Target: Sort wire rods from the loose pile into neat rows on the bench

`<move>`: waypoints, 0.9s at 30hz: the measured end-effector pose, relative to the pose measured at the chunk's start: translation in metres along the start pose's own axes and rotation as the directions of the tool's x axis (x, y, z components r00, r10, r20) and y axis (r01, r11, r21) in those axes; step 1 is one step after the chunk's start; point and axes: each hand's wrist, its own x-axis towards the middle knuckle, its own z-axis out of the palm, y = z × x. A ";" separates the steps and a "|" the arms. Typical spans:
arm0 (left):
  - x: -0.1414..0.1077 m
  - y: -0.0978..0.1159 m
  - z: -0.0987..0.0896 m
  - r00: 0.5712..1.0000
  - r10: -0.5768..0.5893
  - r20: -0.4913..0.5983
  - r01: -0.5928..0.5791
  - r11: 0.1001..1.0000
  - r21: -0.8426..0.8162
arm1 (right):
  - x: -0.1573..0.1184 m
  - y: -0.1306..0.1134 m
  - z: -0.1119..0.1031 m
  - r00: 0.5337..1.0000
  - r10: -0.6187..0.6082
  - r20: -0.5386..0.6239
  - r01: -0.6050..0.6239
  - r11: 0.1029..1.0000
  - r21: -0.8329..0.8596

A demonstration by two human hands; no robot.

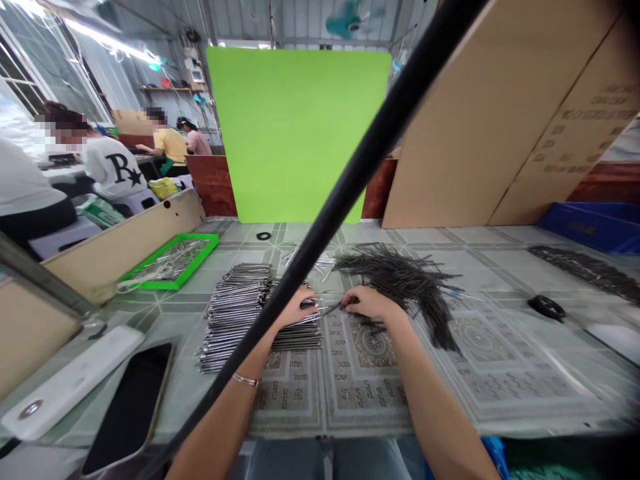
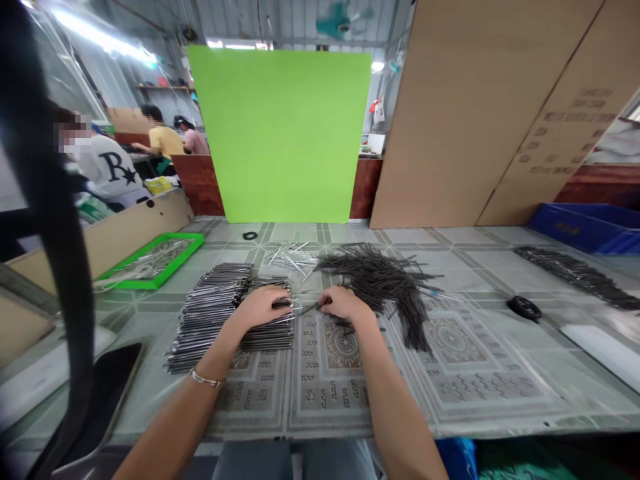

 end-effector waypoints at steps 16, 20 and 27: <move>-0.011 -0.023 -0.016 0.918 -0.246 -0.310 0.231 0.969 -0.086 | -0.003 -0.039 0.008 0.994 -0.087 -0.067 0.077 0.987 -0.140; -0.013 -0.031 -0.016 0.886 -0.307 -0.348 0.306 0.950 -0.058 | -0.005 -0.050 0.014 0.983 -0.169 -0.074 0.153 0.970 -0.190; -0.009 -0.027 -0.005 0.928 -0.250 -0.277 0.283 0.956 0.084 | -0.007 -0.070 0.025 0.978 -0.175 -0.111 0.139 0.951 -0.275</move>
